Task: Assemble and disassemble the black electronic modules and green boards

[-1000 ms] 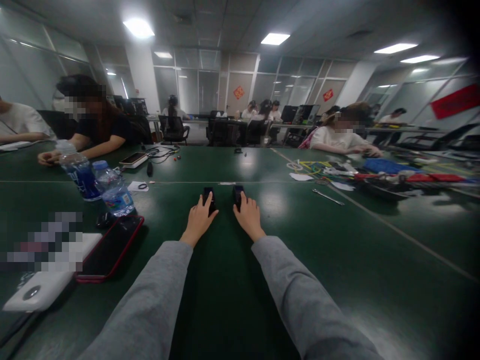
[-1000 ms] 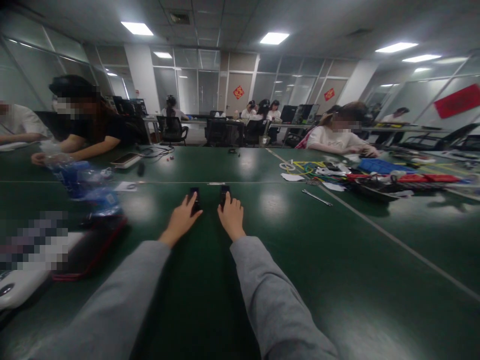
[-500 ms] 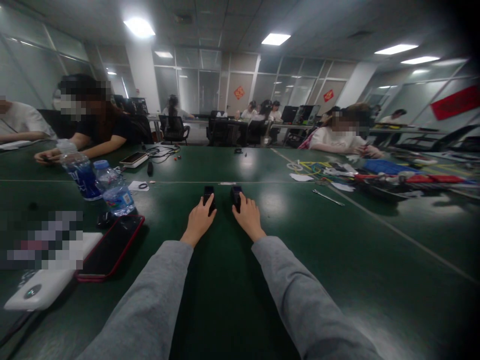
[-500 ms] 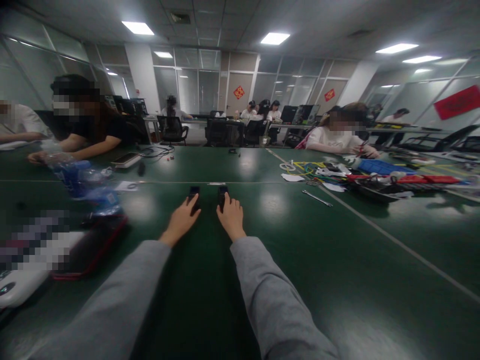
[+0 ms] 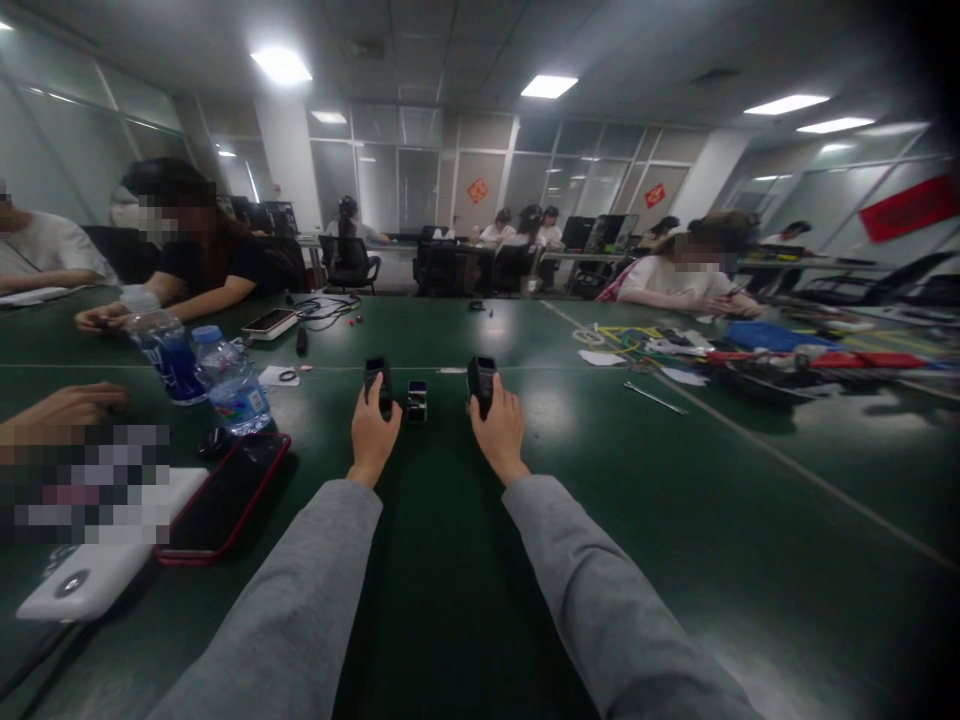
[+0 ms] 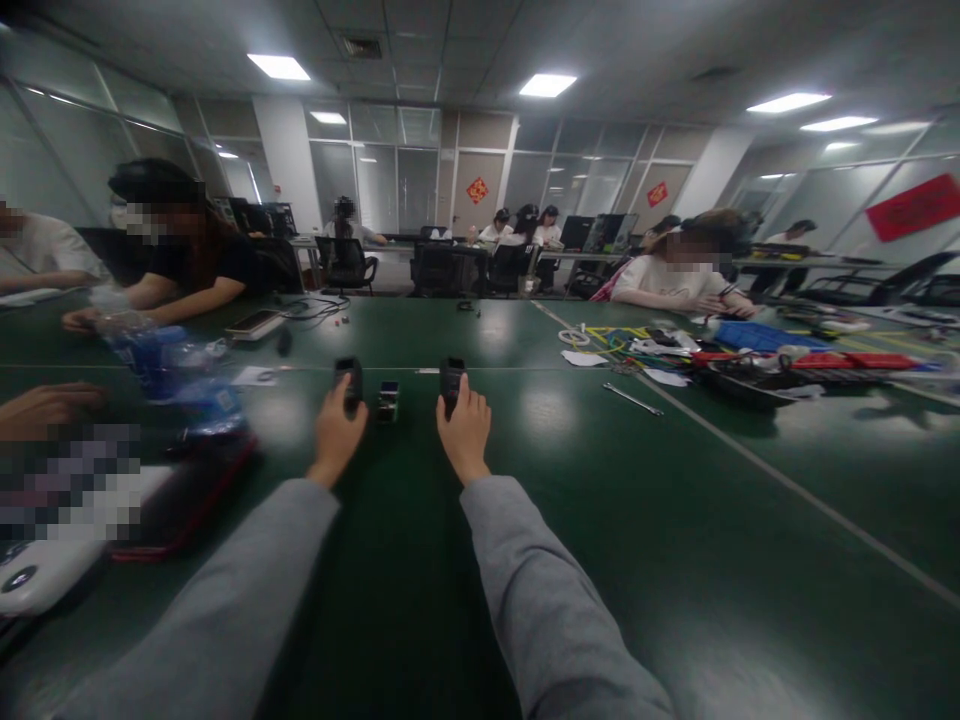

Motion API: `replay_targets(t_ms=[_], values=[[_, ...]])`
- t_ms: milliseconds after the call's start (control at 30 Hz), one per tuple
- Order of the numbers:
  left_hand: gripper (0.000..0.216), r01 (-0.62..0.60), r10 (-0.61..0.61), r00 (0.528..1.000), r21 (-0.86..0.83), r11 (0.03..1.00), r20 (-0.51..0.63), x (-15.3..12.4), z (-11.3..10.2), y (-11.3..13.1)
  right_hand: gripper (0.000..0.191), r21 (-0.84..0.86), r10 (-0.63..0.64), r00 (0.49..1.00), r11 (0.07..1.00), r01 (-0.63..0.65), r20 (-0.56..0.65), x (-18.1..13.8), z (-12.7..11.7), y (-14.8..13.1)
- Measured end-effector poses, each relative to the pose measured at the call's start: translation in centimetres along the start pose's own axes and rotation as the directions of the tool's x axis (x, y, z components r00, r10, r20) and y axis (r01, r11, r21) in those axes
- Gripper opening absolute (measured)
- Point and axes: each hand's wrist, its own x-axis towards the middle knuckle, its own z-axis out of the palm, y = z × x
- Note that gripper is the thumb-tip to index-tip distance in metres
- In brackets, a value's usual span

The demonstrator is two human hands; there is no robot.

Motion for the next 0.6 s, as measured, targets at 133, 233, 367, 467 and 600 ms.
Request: replay_targets(t_ms=[133,233,367,467,600], values=[[0.057,0.058,-0.060,0.994,0.022,0.998,0.089,0.2,0.7,-0.8,0.060,-0.006,-0.151,0.989,0.989,0.151,0.001,-0.5,-0.4,-2.1],[0.053,0.102,-0.103,0.987,0.008,0.995,0.124,0.3,1.1,-1.5,0.058,-0.028,-0.233,0.968,0.971,0.237,0.094,-1.0,0.2,-2.9],[0.052,0.085,-0.085,0.982,0.008,0.996,0.166,0.4,1.4,-2.1,0.054,-0.099,-0.229,0.952,0.962,0.253,0.205,-1.4,1.1,-2.7],[0.052,0.023,-0.027,0.981,0.021,1.000,0.194,0.4,1.5,-2.1,0.053,-0.134,-0.203,0.952,0.962,0.237,0.227,-1.4,1.4,-2.2],[0.052,-0.010,-0.003,0.976,0.057,0.998,0.219,0.4,1.4,-1.7,0.055,-0.107,-0.210,0.955,0.966,0.236,0.207,-1.5,1.7,-2.0]])
